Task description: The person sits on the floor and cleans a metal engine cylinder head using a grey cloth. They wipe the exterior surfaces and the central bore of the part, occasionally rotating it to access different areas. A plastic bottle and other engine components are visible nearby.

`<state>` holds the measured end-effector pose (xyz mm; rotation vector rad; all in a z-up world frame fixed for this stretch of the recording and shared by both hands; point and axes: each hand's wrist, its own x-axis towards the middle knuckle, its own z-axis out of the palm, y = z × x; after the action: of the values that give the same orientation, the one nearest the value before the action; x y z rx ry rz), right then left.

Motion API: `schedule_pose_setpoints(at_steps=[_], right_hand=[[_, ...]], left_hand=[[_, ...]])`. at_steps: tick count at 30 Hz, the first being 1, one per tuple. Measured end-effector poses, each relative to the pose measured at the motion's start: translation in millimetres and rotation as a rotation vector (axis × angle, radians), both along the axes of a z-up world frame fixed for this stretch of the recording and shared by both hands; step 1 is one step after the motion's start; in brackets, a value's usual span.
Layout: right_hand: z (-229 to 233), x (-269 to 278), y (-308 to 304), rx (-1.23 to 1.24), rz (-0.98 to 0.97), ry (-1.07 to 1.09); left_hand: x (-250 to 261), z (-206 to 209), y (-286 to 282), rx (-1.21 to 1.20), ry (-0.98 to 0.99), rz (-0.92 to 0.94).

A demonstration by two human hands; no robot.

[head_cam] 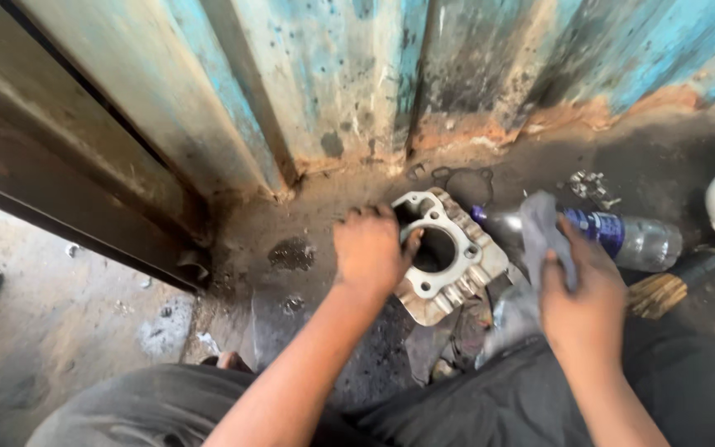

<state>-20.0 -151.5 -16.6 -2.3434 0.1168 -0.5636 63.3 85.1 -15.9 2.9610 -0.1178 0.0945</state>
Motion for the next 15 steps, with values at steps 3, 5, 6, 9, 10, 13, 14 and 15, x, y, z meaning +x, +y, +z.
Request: schedule_pose_setpoints(at_steps=[3,5,6,9,10,13,14,15], right_hand=[[-14,14,21,-0.197,0.009,0.155],[-21,-7,43,-0.291,0.070,0.327],[-22,-26,54,-0.315,0.072,0.419],[-21,-68,70,-0.172,0.393,0.335],[-21,-67,69,-0.042,0.540,0.187],[-14,-46,48,0.219,0.261,0.063],[-11,-34,38,0.283,0.103,0.010],[-6,-19,28,0.344,-0.057,-0.040]], left_hand=[[6,5,1,-0.008,-0.020,-0.020],[4,2,1,-0.012,-0.006,-0.002],[4,1,3,-0.015,-0.010,-0.004],[1,-1,0,-0.037,0.012,-0.002],[2,2,2,-0.037,0.036,0.006],[5,6,4,-0.041,-0.025,-0.005],[0,4,9,-0.037,-0.051,-0.003],[-2,2,12,-0.041,-0.038,0.002]])
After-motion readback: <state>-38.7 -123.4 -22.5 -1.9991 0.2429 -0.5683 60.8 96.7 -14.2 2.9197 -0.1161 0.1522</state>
